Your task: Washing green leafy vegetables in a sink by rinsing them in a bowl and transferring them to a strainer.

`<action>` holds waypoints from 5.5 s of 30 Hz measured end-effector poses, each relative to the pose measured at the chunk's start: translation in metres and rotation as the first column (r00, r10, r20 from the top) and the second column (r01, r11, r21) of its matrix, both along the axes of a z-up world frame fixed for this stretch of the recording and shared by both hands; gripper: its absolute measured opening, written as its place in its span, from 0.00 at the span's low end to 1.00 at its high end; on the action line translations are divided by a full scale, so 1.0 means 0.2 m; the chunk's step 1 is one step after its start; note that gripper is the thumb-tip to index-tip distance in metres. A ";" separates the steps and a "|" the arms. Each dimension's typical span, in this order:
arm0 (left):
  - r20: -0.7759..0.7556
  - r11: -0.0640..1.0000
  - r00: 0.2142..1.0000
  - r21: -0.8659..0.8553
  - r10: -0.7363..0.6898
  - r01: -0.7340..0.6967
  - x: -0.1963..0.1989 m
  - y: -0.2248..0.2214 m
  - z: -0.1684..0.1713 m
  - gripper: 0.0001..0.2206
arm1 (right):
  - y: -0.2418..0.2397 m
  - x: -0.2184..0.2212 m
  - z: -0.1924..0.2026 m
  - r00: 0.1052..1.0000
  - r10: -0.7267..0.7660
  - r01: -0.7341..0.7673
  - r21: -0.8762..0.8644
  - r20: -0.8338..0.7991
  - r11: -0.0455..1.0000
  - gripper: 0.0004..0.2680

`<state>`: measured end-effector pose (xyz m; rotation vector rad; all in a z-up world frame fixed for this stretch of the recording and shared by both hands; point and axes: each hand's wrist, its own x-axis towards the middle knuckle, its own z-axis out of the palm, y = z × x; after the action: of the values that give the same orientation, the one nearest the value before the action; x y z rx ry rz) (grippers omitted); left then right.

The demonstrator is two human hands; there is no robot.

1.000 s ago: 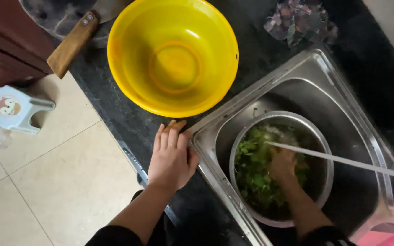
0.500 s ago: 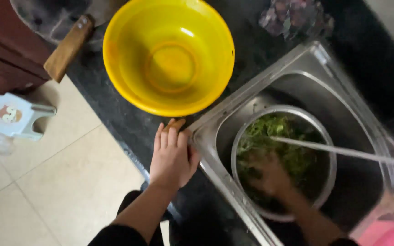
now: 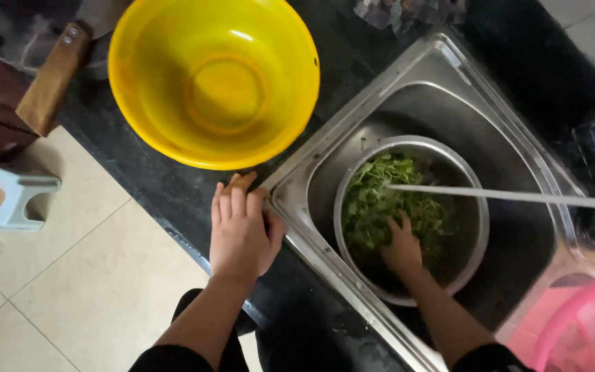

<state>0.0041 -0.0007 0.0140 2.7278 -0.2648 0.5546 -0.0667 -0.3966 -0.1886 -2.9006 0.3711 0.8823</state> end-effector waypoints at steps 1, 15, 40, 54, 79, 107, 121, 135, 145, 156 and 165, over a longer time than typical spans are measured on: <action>-0.005 1.000 1.000 -0.004 -0.009 0.009 -0.01 0.00 0.00 0.15 | -0.04 0.02 -0.01 1.000 -0.009 0.009 -0.004 -0.005 1.000 0.29; -0.094 0.993 0.993 -0.103 -0.065 0.056 -0.01 0.03 -0.01 0.15 | -0.36 0.26 0.87 0.621 -0.706 0.679 0.683 -0.341 0.269 0.19; -0.063 0.999 0.998 -0.040 0.007 -0.010 0.00 0.01 -0.05 0.15 | 0.11 0.37 0.02 0.875 0.462 -0.432 -0.196 0.143 0.880 0.29; -0.039 1.000 0.999 -0.015 -0.003 0.002 -0.02 0.01 -0.08 0.16 | 0.19 0.24 0.08 0.561 0.555 -0.725 0.041 0.615 0.687 0.26; -0.013 0.999 1.000 -0.032 0.011 -0.011 0.02 0.02 -0.03 0.14 | 0.37 0.23 0.53 0.991 0.023 0.013 0.266 -0.129 0.964 0.37; -0.075 1.000 0.997 -0.025 0.004 -0.006 -0.01 0.01 -0.01 0.13 | 0.04 0.37 1.33 0.823 -0.565 0.465 0.511 0.050 0.723 0.26; -0.067 0.999 0.998 -0.038 0.012 -0.015 -0.01 0.00 0.03 0.13 | -0.11 0.22 0.06 0.716 -0.317 0.279 0.162 0.622 0.947 0.20; -0.030 1.000 0.999 -0.011 0.013 -0.013 0.00 0.00 0.00 0.14 | 0.13 -0.02 0.22 0.813 0.542 -0.582 -0.254 -0.212 0.773 0.21; 0.019 0.999 0.999 0.034 0.025 -0.026 -0.01 -0.02 0.01 0.16 | -0.01 0.03 0.34 0.951 0.288 -0.294 -0.038 -0.108 0.955 0.23; 0.012 1.000 0.999 0.002 0.031 -0.031 0.00 -0.01 0.04 0.16 | 0.01 0.16 -0.11 0.772 -0.625 0.611 0.137 0.112 0.779 0.33; -0.009 1.000 1.000 -0.016 0.023 -0.023 0.00 0.00 0.01 0.15 | 0.10 0.28 -0.21 0.805 -0.594 0.587 0.128 0.015 0.799 0.28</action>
<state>0.0050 -0.0013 0.0170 2.7206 -0.2266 0.5477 -0.0102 -0.3763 -0.2310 -2.4363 1.1024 0.6785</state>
